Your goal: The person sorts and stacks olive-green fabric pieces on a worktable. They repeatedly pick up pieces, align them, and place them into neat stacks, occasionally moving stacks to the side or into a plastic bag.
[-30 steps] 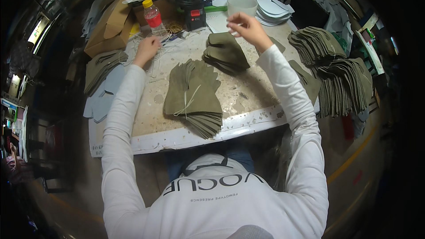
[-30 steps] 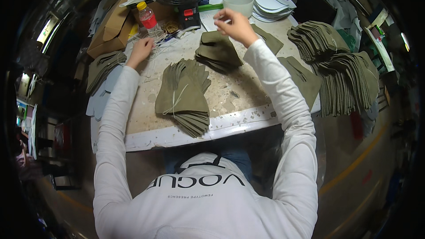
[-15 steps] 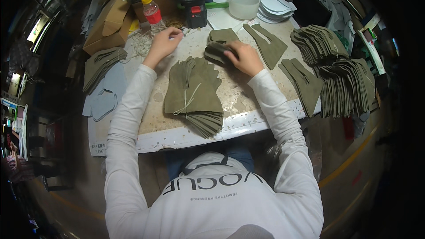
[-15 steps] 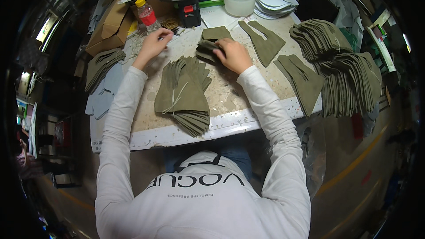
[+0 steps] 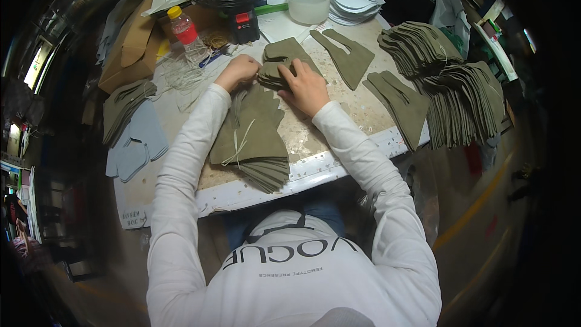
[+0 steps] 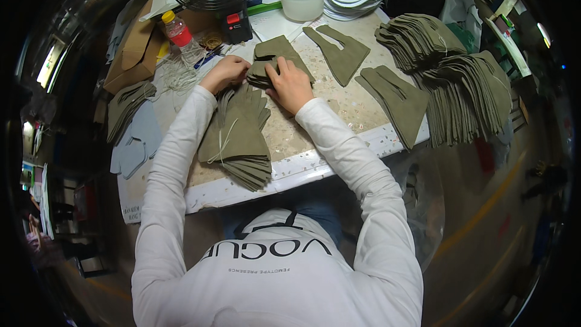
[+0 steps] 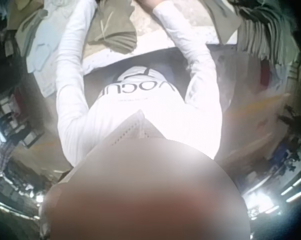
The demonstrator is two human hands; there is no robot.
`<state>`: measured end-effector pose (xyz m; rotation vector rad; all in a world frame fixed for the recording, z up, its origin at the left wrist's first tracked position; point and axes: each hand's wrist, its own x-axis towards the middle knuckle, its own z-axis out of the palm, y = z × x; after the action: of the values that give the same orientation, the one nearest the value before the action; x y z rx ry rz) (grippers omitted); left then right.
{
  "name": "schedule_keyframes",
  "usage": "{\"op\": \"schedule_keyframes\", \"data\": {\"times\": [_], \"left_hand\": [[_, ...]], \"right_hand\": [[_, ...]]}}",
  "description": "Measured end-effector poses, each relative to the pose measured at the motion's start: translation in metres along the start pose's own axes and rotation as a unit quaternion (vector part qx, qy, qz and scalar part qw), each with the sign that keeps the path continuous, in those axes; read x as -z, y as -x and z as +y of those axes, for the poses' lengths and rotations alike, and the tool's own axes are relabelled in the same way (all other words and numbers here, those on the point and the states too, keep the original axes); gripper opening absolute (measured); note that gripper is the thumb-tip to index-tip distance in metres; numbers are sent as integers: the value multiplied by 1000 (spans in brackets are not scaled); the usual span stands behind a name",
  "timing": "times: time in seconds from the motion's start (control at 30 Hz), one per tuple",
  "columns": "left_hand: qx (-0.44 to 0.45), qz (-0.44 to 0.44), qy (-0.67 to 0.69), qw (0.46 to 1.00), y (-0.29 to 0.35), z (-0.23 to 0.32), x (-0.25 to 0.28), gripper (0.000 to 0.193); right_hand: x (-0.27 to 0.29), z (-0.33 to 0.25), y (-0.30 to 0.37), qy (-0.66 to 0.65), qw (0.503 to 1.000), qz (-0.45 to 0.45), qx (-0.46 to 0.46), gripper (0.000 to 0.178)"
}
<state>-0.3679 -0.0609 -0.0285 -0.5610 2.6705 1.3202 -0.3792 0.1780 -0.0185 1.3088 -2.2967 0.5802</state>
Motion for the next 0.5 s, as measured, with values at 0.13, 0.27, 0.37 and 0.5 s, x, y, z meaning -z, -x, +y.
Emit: {"op": "schedule_keyframes", "data": {"times": [0.13,0.27,0.37,0.5], "left_hand": [[34,-32,127,991,8,4,2,24],[25,-9,118,993,13,10,-1,22],[-20,15,41,999,14,12,-1,20],[-31,57,-47,997,17,16,-2,29]], "right_hand": [[2,13,-6,-77,995,16,-57,35],[-3,32,-11,-146,973,103,-142,33],[-9,54,-10,-190,937,186,-228,36],[-24,91,-6,-297,833,245,-397,40]]}}
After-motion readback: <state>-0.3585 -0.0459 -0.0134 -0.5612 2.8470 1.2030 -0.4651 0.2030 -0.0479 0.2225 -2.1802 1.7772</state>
